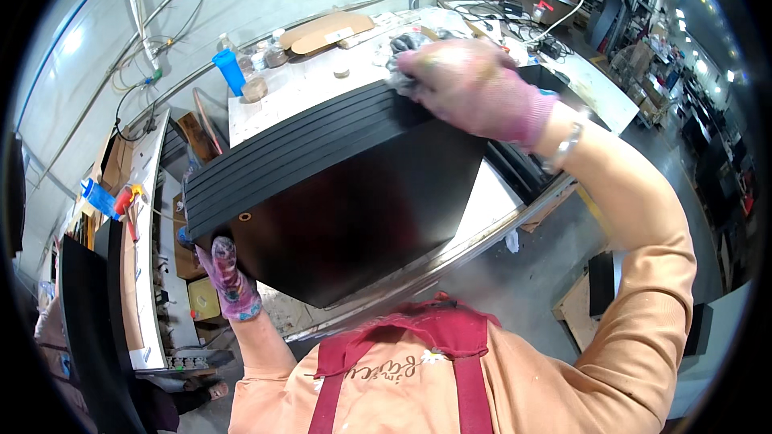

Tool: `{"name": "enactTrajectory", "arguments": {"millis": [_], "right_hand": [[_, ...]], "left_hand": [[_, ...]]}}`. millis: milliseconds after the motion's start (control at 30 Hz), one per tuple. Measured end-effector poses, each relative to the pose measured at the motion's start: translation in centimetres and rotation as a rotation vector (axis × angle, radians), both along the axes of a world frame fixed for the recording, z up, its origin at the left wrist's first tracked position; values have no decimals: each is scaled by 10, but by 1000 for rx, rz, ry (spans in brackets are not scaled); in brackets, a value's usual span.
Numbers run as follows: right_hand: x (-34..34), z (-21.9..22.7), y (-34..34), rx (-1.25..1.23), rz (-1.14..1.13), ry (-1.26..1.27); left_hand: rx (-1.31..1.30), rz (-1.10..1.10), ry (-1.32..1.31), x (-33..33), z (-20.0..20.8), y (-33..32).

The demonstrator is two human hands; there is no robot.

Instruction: The person wipes a black ribbed panel with a cloth, repeatedly dipping the cloth into a container and cleaning different sections. They turn the panel over to clean both sides and place it on a stack of similar panels.

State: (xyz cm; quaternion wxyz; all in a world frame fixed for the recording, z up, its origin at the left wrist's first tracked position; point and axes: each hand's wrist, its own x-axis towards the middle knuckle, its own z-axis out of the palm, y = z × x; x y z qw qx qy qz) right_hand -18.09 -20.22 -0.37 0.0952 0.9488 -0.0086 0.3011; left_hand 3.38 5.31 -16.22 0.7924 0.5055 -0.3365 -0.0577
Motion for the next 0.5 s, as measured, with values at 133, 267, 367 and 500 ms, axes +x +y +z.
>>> {"name": "enactTrajectory", "arguments": {"millis": [133,267,367,500], "right_hand": [[51,-1,70,133,124,44],[58,-14,63,168,208,-60],[-5,-31,-28,269,-124,-159],[-23,-5,-12,44,-395,28]], "left_hand": [[29,76,-41,9,-7,-5],[-72,56,-62,2,-6,2],[-71,19,-79,3,-10,1],[-70,64,-26,-4,-10,0]]}}
